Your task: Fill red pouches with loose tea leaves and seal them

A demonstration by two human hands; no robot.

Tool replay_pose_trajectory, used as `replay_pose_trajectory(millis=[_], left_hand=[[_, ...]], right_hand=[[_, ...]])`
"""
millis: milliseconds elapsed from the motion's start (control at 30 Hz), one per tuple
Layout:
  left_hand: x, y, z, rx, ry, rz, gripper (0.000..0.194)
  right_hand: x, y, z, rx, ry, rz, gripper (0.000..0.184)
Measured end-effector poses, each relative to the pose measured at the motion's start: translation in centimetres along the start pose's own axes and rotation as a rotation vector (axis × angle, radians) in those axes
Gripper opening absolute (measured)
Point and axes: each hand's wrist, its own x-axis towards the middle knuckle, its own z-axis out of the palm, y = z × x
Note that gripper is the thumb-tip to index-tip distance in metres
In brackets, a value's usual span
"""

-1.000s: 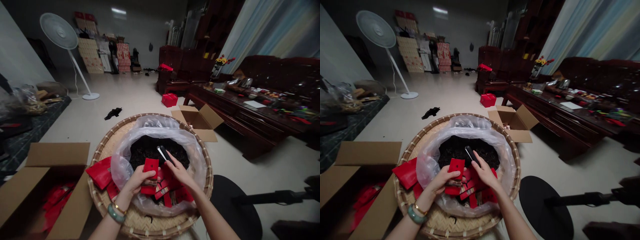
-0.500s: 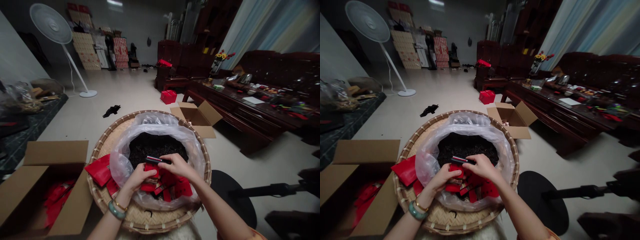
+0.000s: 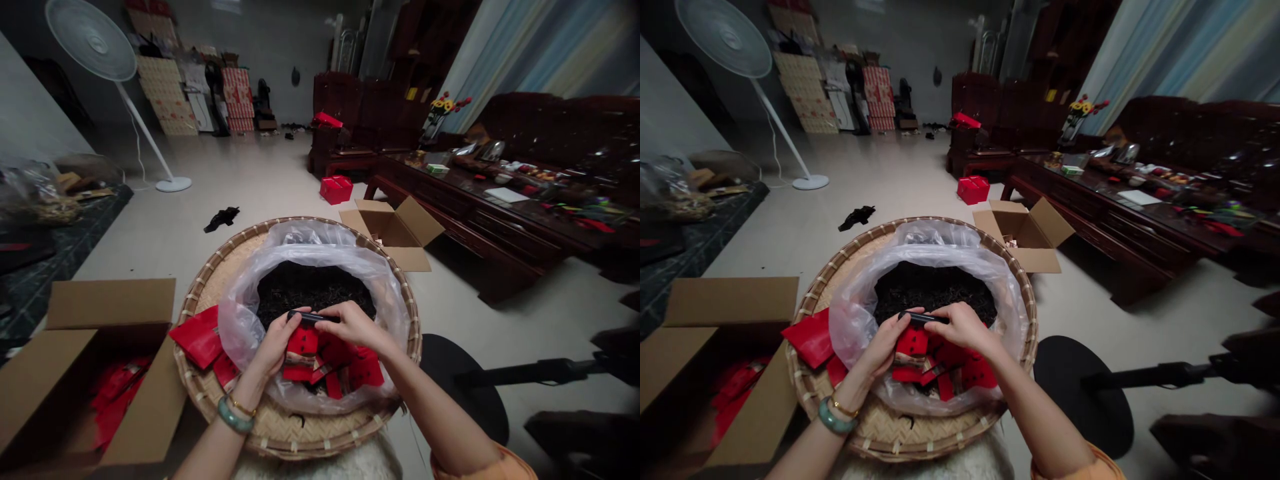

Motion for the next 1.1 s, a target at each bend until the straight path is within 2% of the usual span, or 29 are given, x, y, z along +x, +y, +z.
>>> replay_pose_trajectory(millis=[133, 533, 833, 1100], left_hand=[[0.1, 0.1, 0.0, -0.042, 0.009, -0.013, 0.037], [0.9, 0.7, -0.3, -0.089, 0.109, -0.055, 0.035], [3.1, 1.1, -1.0, -0.105, 0.12, -0.085, 0.023], [3.3, 0.8, -1.4, -0.105, 0.123, -0.101, 0.022]], right_hand=[[0.4, -0.1, 0.1, 0.011, -0.018, 0.007, 0.034], [2.3, 1.3, 0.4, 0.067, -0.083, 0.072, 0.036], [4.4, 2.7, 0.6, 0.246, -0.128, 0.154, 0.039], [4.6, 3.1, 1.1, 0.261, -0.123, 0.137, 0.037]])
